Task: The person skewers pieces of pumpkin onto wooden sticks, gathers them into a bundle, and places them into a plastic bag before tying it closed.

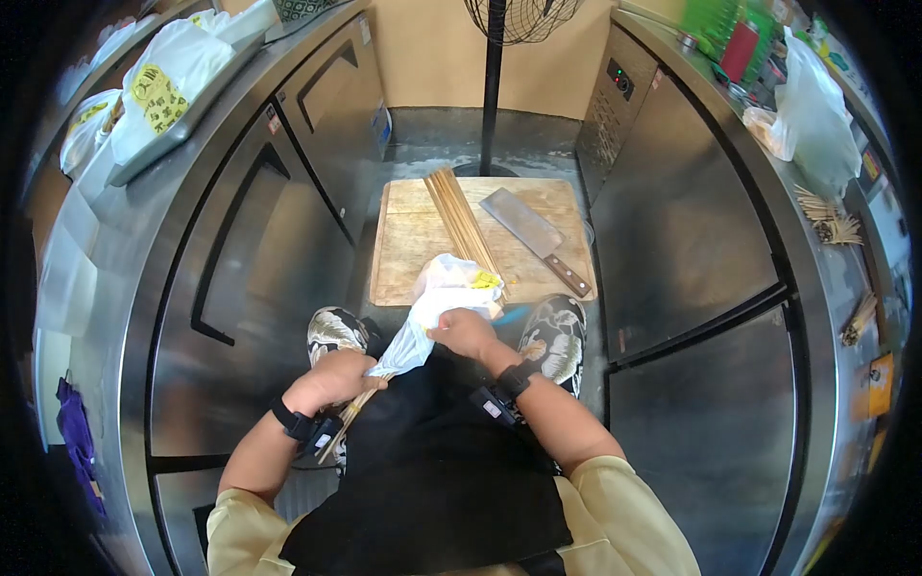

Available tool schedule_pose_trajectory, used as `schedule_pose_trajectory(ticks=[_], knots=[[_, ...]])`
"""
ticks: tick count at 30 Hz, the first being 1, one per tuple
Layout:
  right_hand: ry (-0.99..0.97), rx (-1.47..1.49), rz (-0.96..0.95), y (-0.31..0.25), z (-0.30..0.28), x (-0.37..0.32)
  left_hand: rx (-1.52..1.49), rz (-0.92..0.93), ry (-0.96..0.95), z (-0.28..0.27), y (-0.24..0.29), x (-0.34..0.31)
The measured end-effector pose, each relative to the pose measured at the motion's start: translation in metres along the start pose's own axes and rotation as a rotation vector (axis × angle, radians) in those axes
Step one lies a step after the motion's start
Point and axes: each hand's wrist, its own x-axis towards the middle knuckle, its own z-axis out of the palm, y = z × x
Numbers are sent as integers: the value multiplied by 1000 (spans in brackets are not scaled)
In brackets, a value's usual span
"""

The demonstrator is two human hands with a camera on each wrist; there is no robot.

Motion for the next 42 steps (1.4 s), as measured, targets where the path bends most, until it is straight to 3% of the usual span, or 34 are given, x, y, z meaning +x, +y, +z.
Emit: schedule_pose_trajectory(ticks=[3, 6, 7, 10, 11, 15, 18, 21, 25, 28, 31, 34, 35, 38, 42], knots=[[58, -45, -51, 0, 1, -1, 28, -108, 57, -9, -4, 7], [59, -103, -76, 2, 8, -6, -357, 131, 327, -2, -30, 33], [47, -124, -76, 2, 11, -8, -974, 63, 244, 2, -26, 42], [97, -141, -46, -8, 14, -12, -1647, 181, 207, 9, 0, 61], [106, -151, -53, -11, 12, -14, -1643, 301, 244, 21, 2, 77], [105, -74, -116, -7, 2, -23, -1536, 353, 313, 33, 35, 78], [-3, 306, -38, -13, -8, -30, -1487, 380, 368, 55, 23, 83], [-19, 793, -176, -50, -15, -31, -1574, 371, 448, 58, 28, 72], [245, 156, -598, -83, -7, -14, -1334, 370, 676, 66, 17, 78], [218, -186, -395, -98, -3, -15, -970, 326, 902, 71, 4, 91], [262, -95, -401, -98, 0, -16, -827, 279, 967, 58, 6, 86], [319, 1, -444, -99, -3, -16, -935, 202, 785, 60, -1, 88], [346, 13, -469, -99, -3, -15, -938, 282, 843, 65, -4, 93], [344, -15, -503, -101, 0, -8, -1102, 262, 735, 71, -10, 99], [360, -68, -541, -92, 5, 2, -1548, 253, 533, 77, -19, 110]])
